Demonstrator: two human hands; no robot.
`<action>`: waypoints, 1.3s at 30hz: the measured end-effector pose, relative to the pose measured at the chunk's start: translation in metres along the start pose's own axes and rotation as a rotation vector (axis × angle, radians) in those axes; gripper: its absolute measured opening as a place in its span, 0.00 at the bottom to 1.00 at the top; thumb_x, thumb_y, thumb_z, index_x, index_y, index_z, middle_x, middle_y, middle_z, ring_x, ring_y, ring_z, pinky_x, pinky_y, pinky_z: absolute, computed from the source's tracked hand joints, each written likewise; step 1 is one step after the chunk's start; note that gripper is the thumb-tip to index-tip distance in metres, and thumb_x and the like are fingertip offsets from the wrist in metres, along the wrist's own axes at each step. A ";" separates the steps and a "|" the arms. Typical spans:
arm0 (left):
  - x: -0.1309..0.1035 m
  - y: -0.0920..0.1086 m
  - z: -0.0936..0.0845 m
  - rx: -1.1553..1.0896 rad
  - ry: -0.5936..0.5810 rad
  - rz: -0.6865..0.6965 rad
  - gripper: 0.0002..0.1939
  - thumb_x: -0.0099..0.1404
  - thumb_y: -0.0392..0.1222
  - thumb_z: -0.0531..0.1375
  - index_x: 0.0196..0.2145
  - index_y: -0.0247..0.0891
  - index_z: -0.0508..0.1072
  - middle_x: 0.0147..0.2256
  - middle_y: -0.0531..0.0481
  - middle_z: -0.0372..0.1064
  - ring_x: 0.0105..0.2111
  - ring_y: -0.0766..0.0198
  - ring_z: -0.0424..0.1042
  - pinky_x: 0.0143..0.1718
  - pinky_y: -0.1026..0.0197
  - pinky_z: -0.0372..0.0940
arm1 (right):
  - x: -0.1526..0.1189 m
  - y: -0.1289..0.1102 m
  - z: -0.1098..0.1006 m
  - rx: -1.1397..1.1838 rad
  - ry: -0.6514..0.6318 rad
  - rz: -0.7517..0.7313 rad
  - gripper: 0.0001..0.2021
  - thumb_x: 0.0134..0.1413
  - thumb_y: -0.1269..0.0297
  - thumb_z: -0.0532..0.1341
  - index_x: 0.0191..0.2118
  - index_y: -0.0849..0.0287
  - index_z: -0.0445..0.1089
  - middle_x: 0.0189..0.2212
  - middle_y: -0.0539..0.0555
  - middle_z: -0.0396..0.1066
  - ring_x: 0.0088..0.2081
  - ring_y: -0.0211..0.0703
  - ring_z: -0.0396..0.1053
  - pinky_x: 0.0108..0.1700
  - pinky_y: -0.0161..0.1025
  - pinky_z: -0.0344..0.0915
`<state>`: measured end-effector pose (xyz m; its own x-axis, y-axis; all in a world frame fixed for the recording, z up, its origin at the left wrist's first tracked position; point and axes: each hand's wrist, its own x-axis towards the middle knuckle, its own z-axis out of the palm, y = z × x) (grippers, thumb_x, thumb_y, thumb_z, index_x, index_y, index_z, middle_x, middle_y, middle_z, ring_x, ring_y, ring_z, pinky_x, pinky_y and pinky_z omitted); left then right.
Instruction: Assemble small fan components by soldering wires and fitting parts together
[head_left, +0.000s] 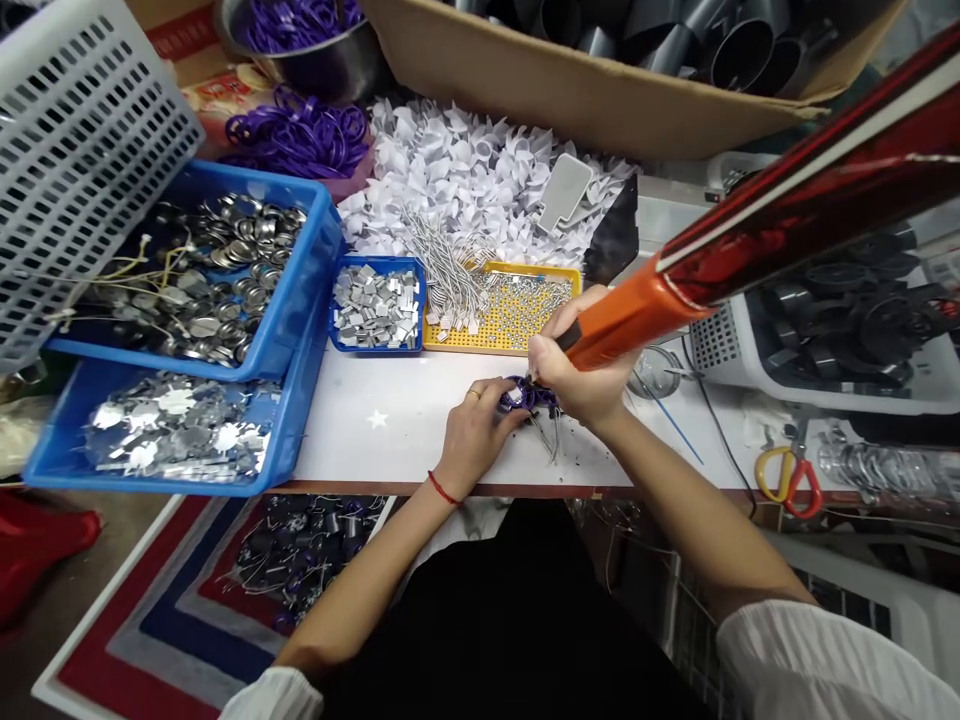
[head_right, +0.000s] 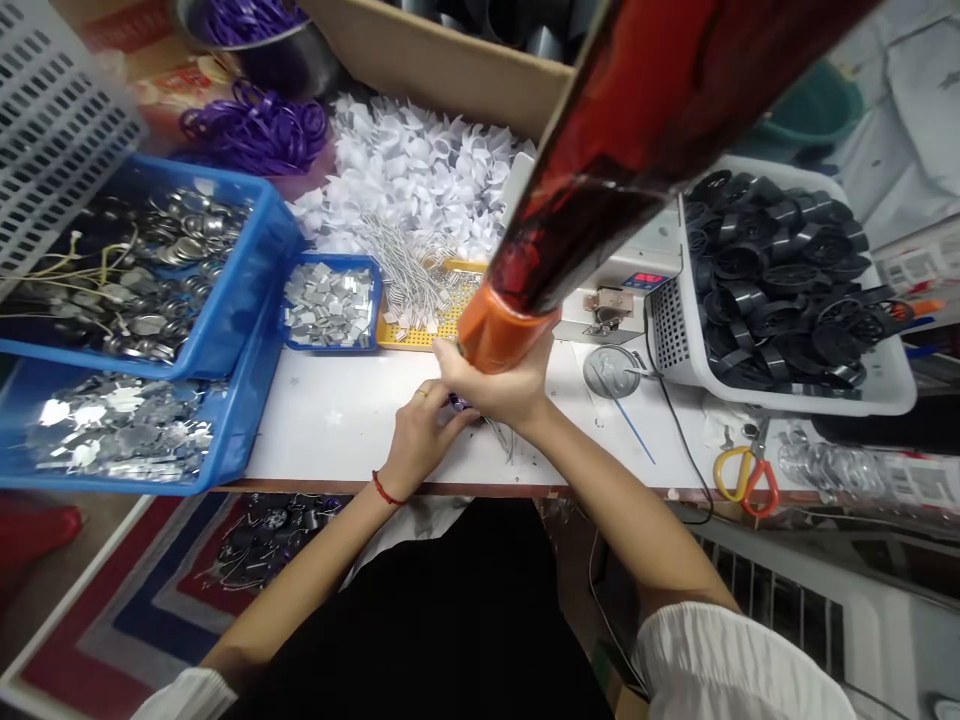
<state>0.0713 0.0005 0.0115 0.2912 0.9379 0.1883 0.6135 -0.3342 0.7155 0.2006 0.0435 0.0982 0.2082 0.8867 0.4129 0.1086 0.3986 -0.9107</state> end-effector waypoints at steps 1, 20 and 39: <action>0.000 0.000 0.001 0.005 0.003 -0.006 0.15 0.63 0.45 0.63 0.47 0.39 0.69 0.42 0.47 0.72 0.42 0.58 0.74 0.40 0.59 0.70 | 0.000 -0.002 0.001 0.009 -0.004 -0.010 0.12 0.43 0.66 0.65 0.28 0.53 0.58 0.19 0.43 0.61 0.19 0.35 0.61 0.21 0.38 0.64; 0.002 -0.009 0.005 0.021 0.117 0.104 0.15 0.62 0.44 0.64 0.45 0.39 0.66 0.40 0.46 0.71 0.42 0.57 0.73 0.42 0.56 0.71 | 0.079 0.020 -0.118 -0.205 0.590 -0.305 0.23 0.40 0.48 0.69 0.30 0.50 0.53 0.15 0.39 0.57 0.12 0.38 0.58 0.17 0.40 0.61; -0.006 -0.006 0.011 -0.080 0.162 0.045 0.13 0.63 0.44 0.64 0.42 0.38 0.69 0.37 0.49 0.70 0.38 0.61 0.72 0.39 0.60 0.68 | -0.017 -0.007 0.009 0.104 0.010 -0.008 0.13 0.47 0.65 0.66 0.27 0.55 0.59 0.17 0.42 0.61 0.18 0.34 0.62 0.20 0.36 0.61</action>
<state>0.0738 -0.0036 -0.0015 0.1909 0.9272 0.3222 0.5400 -0.3734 0.7543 0.1876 0.0278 0.0972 0.2178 0.8811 0.4197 0.0092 0.4281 -0.9037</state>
